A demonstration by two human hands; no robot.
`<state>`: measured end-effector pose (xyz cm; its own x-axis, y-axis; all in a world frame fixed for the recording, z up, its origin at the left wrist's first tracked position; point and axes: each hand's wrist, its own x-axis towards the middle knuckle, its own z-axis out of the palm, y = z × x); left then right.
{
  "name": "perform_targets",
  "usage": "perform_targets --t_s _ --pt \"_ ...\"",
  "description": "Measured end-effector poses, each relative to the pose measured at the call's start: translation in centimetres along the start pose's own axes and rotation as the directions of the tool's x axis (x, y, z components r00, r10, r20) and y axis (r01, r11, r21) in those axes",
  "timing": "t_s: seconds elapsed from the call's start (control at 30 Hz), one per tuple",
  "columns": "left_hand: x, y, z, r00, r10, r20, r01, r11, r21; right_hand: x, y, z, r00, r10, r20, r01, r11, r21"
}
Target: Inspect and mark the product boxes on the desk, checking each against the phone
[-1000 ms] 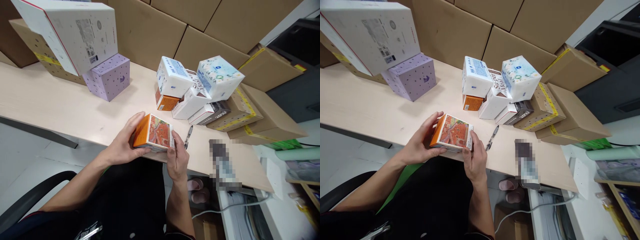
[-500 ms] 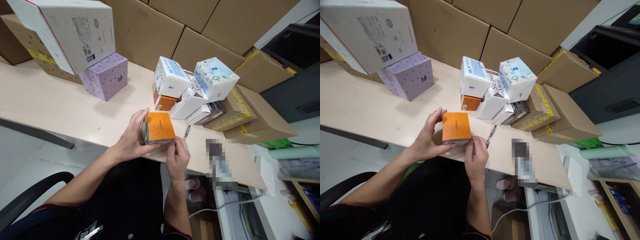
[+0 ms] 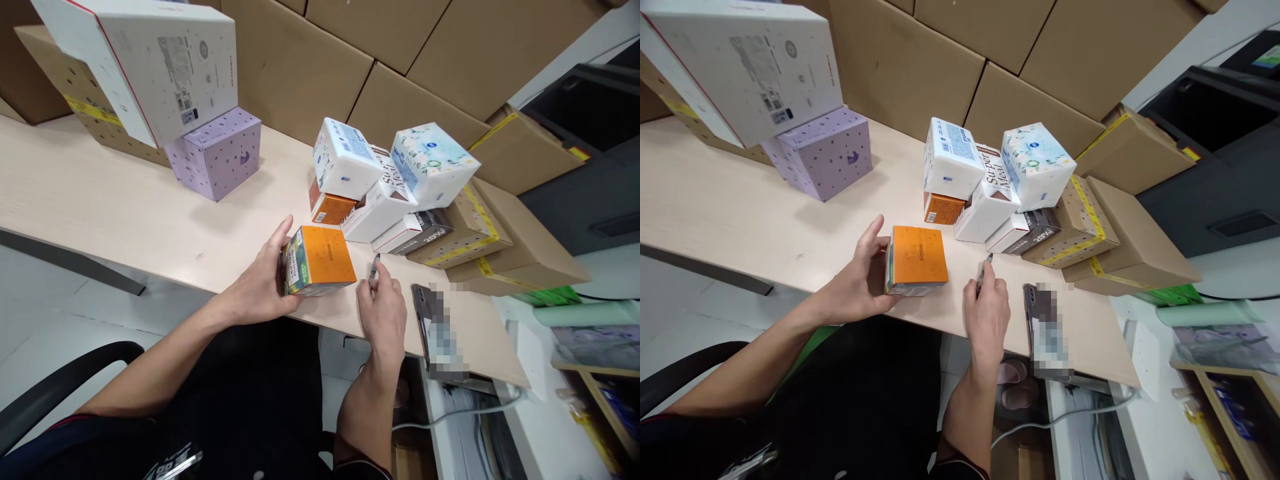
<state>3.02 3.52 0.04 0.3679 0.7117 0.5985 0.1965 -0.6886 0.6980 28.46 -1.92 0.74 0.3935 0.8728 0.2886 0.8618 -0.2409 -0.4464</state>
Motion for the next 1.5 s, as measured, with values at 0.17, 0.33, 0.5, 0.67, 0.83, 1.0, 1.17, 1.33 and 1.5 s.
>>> perform_targets --t_s 0.17,0.33,0.5,0.67,0.83,1.0,1.17,1.33,1.5 --pt "0.0 0.0 0.2 0.992 0.016 -0.128 -0.033 0.990 -0.135 0.0 0.1 -0.1 1.000 -0.002 -0.030 0.006 0.990 0.138" --pt "0.0 0.2 0.2 0.975 0.082 -0.204 -0.092 0.995 -0.038 -0.5 1.2 0.2 0.988 0.150 -0.045 -0.067 0.662 0.746" --pt "-0.2 0.3 0.1 0.994 0.047 -0.098 -0.052 0.998 -0.044 -1.1 1.5 -0.4 0.999 0.032 0.035 -0.041 0.204 0.978" --pt "0.3 1.0 -0.1 0.998 0.058 0.025 -0.058 0.998 0.020 -1.4 0.8 -1.1 0.998 -0.035 0.051 -0.049 0.033 0.998" --pt "0.6 1.2 -0.2 0.996 0.077 0.047 -0.078 0.996 0.031 -1.4 -0.9 -1.5 0.994 -0.014 -0.108 0.109 0.053 0.993" --pt "0.4 1.0 -0.3 0.996 0.035 0.081 -0.031 0.998 -0.053 -0.4 -3.3 -2.0 0.980 -0.069 -0.189 0.189 0.003 0.982" --pt "0.4 0.9 -0.3 0.992 0.006 0.125 0.011 0.991 -0.133 0.2 -5.8 -1.8 0.981 -0.090 -0.173 0.188 0.209 0.960" --pt "0.4 0.8 -0.3 0.993 0.007 0.121 0.007 0.993 -0.115 0.2 -7.3 -1.1 0.974 -0.144 -0.173 0.222 0.487 0.845" --pt "0.5 1.0 -0.5 0.993 0.015 0.120 -0.004 0.996 -0.089 0.6 -7.5 -0.3 0.951 -0.166 -0.259 0.307 0.572 0.761"
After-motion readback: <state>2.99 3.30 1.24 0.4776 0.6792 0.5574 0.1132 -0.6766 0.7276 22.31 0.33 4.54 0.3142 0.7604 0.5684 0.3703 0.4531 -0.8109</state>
